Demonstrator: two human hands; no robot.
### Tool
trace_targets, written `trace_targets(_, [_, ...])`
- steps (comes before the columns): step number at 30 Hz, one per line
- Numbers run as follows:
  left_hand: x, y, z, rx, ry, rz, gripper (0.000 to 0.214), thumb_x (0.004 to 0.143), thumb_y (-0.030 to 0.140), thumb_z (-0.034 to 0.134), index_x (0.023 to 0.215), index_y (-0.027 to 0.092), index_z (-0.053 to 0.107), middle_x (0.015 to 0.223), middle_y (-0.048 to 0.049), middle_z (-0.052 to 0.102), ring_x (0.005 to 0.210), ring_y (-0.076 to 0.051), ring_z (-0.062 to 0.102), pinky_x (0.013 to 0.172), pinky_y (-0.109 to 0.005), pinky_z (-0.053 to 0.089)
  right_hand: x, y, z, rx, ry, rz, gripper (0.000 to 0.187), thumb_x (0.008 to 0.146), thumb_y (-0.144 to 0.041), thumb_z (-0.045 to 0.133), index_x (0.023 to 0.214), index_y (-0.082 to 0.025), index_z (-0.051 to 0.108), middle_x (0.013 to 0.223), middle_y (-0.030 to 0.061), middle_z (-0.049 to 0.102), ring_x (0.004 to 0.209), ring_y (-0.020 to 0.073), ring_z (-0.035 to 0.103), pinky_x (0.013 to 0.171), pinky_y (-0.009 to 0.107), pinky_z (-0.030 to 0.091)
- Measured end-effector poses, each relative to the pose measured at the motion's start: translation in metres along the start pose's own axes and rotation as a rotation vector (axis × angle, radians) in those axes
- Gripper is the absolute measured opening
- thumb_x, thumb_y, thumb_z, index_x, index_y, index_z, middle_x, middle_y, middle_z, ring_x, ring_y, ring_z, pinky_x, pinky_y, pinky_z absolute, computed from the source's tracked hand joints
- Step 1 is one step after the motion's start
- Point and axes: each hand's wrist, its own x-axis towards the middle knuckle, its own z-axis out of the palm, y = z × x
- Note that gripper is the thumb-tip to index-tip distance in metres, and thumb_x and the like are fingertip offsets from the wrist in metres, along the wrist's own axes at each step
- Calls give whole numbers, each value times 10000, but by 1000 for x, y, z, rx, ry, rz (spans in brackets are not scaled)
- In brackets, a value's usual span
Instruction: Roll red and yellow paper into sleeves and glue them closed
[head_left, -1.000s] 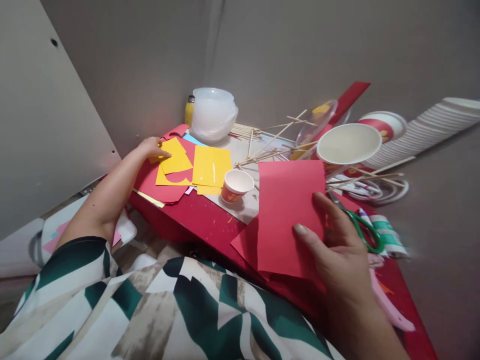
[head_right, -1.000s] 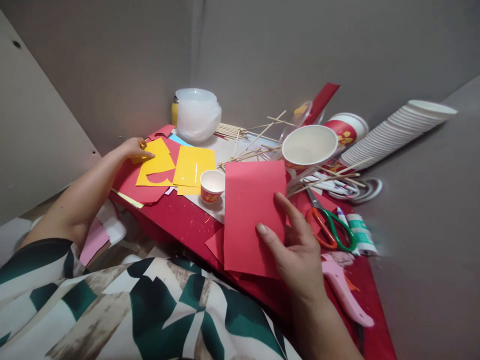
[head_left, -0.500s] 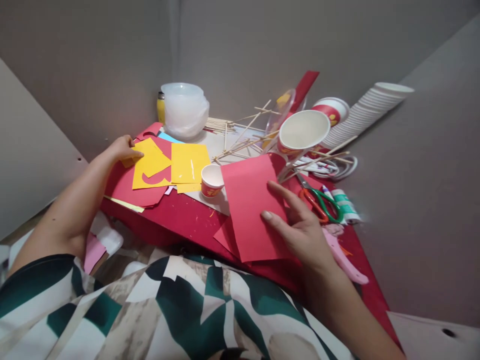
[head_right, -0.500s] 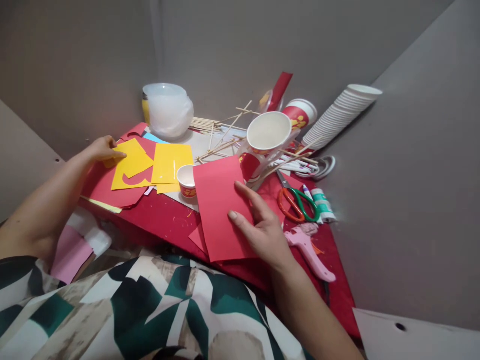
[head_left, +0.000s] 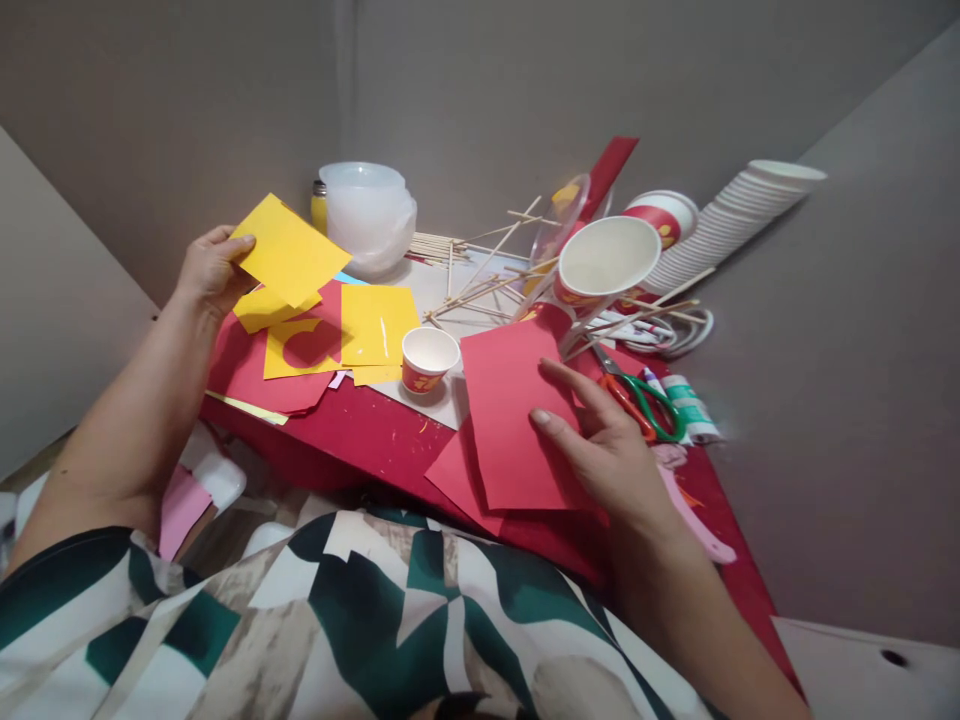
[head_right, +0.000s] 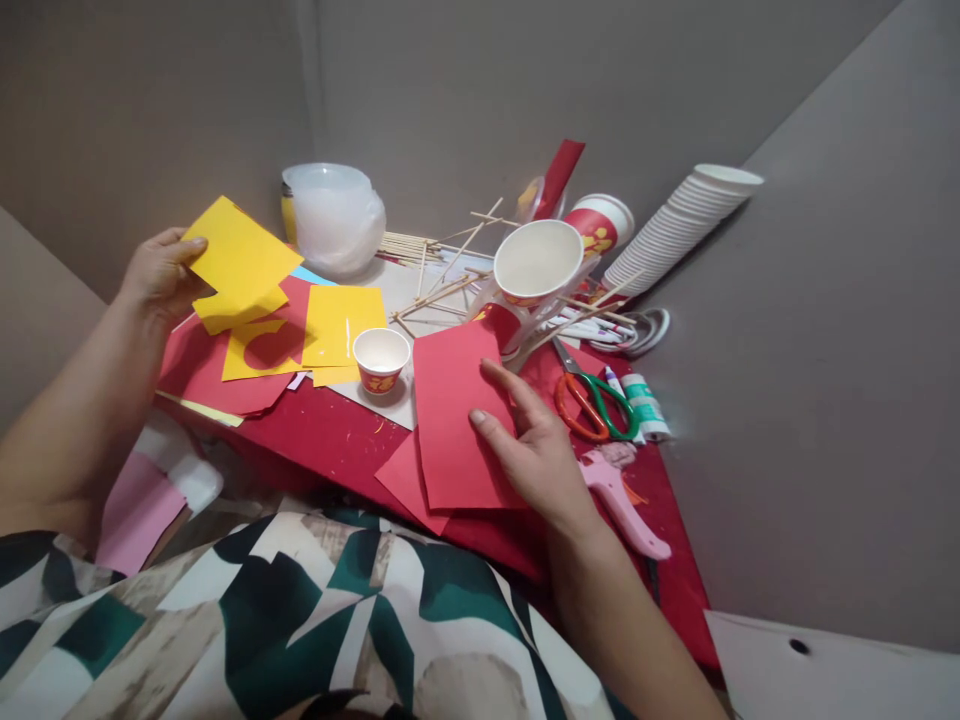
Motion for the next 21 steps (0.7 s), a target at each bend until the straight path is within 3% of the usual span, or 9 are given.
trace_targets(2, [-9,5,15,-36,-64,21,504,577,418,832,851,192,475,699,120,625,785,-92,574,794,-353,512,2,3,-1,-70,-37,-6,579,850,-409,696,1388,-242,565,1463,105,569,1381,287,504,1178,488,368])
trace_targets(6, [-46,18,55,-68,-178,43,367,678,401,788,880,182,574,814,20,697,764,-133,642,684,-308,531,4,12,0,-214,-114,-41,622,878,-404,641,1455,-228,490,1497,117,530,1395,297,489,1163,496,391])
trace_targets(10, [-84,35,90,-154,-301,-59,317,661,289,814,897,152,652,870,-29,733,755,-155,699,677,-275,559,5,18,0,-334,-145,-80,614,898,-389,594,1469,-201,471,1470,137,555,1353,302,537,1124,494,440])
trace_targets(13, [-101,41,106,-167,-382,-122,312,671,267,818,917,136,678,887,-46,745,771,-168,719,704,-281,572,6,22,1,-451,-145,-121,573,904,-390,580,1444,-214,500,1398,144,615,1257,322,612,1064,528,486])
trace_targets(18, [-117,45,119,-154,-438,-269,298,676,240,821,919,130,690,843,-42,751,702,-155,710,660,-274,572,8,21,-1,-654,50,-374,494,918,-352,569,1374,-164,571,1322,203,615,1224,356,600,1029,560,490])
trace_targets(21, [-123,44,124,-161,-495,-340,287,673,250,841,894,132,699,809,-29,744,667,-131,698,610,-229,551,6,13,-2,-615,190,-563,503,893,-271,631,1387,-207,563,1324,190,617,1239,345,587,1037,550,483])
